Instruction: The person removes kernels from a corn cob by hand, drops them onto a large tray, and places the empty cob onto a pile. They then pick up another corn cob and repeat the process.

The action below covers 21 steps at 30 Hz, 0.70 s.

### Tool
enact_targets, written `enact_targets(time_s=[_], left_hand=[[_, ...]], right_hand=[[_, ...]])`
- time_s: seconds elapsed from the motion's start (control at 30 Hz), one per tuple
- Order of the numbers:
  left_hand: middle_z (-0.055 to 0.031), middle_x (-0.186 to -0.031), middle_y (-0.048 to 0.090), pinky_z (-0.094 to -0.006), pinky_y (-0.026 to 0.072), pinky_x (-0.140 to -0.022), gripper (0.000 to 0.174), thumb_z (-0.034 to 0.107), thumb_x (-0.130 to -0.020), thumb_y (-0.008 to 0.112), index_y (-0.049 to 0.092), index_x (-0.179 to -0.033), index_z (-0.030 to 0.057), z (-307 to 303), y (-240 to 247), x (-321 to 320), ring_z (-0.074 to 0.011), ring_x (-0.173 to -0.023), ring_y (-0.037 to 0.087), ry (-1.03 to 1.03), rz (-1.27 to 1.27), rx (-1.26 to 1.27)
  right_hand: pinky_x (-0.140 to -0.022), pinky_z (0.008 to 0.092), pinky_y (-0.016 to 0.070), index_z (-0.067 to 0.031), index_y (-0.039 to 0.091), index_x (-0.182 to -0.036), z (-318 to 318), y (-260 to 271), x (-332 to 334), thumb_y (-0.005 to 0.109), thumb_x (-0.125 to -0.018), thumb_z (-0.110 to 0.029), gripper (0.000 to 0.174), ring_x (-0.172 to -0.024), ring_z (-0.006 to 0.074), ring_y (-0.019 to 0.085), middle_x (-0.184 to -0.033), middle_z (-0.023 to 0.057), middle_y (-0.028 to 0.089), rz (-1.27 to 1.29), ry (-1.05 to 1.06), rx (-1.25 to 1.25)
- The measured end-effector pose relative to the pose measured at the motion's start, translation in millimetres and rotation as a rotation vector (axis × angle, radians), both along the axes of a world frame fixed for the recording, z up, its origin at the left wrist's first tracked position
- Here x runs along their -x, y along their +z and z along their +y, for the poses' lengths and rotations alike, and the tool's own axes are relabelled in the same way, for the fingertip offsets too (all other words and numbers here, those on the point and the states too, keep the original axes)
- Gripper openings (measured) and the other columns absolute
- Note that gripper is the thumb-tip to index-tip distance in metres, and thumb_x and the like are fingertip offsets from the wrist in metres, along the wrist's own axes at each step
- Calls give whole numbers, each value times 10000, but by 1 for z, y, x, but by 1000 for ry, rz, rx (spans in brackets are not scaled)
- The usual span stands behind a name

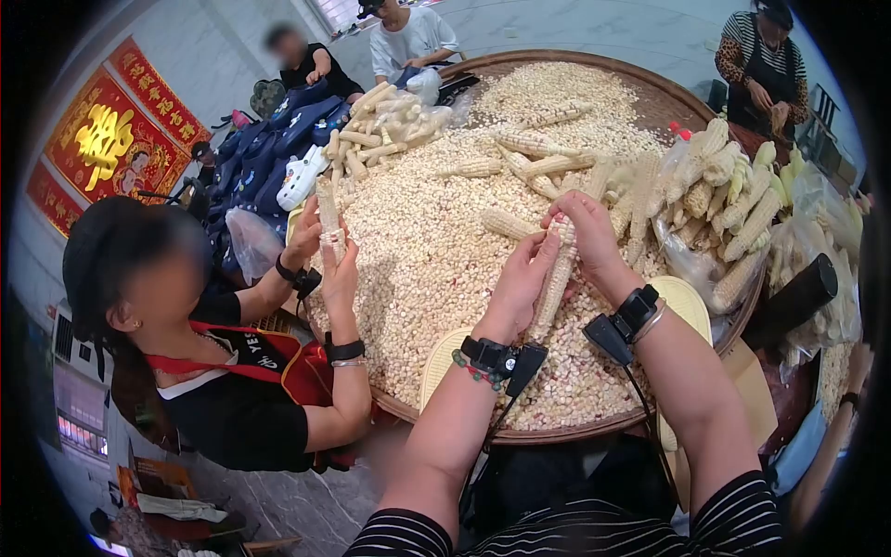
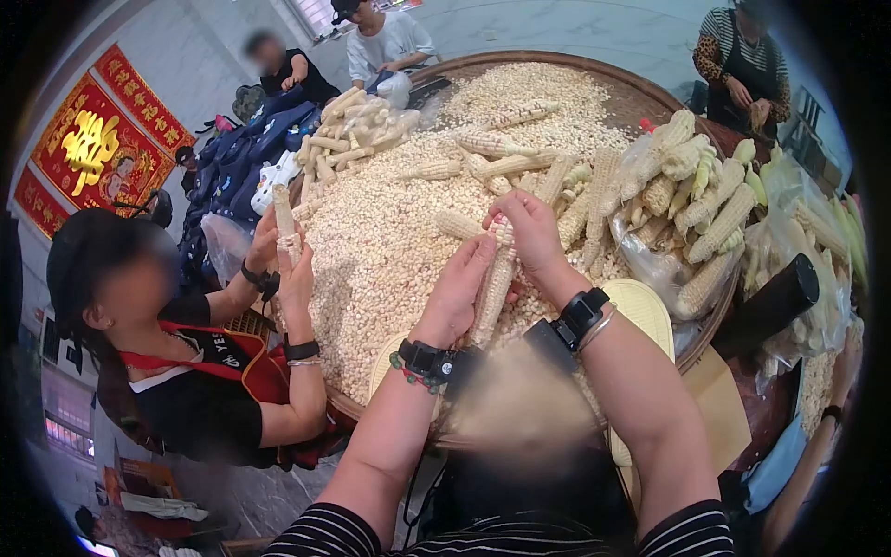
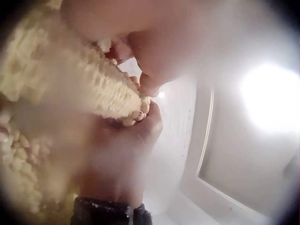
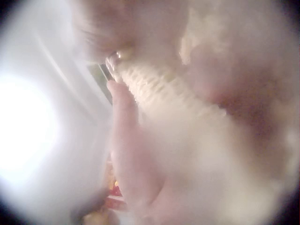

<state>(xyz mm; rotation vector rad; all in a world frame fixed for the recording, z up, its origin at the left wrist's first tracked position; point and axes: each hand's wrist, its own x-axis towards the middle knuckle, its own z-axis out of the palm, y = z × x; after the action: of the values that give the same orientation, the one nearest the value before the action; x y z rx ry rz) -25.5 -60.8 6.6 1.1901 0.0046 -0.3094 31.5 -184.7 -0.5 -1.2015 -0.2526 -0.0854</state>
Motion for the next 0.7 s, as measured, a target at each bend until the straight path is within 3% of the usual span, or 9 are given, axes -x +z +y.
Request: enact_targets(time_s=[0.13,0.47,0.7], left_hand=[[-69,-863,604,-277,539,-548,372,373,-981,503,526,-1079,15,3,0,0,-158,-616,622,-114,-12,-163],[-46,-715,612,-243,464,-486,359,387,-982,496,578,-940,40,2,0,1,-122,-541,571,-84,11,-150],[-44,-711,613,-254,473,-517,308,335,-993,489,582,-969,42,2,-2,1,-130,-565,574,-68,5,-93]], right_hand=[[-747,245,409,-51,610,-790,0,0,-2,516,-916,-198,215,-744,89,516,-774,29,631,-16,21,20],[-718,234,409,-52,598,-798,1,3,3,515,-919,-196,204,-724,84,511,-761,29,621,-2,58,-8],[-713,233,416,-55,596,-802,1,3,0,512,-922,-193,200,-715,83,517,-763,43,632,38,72,-68]])
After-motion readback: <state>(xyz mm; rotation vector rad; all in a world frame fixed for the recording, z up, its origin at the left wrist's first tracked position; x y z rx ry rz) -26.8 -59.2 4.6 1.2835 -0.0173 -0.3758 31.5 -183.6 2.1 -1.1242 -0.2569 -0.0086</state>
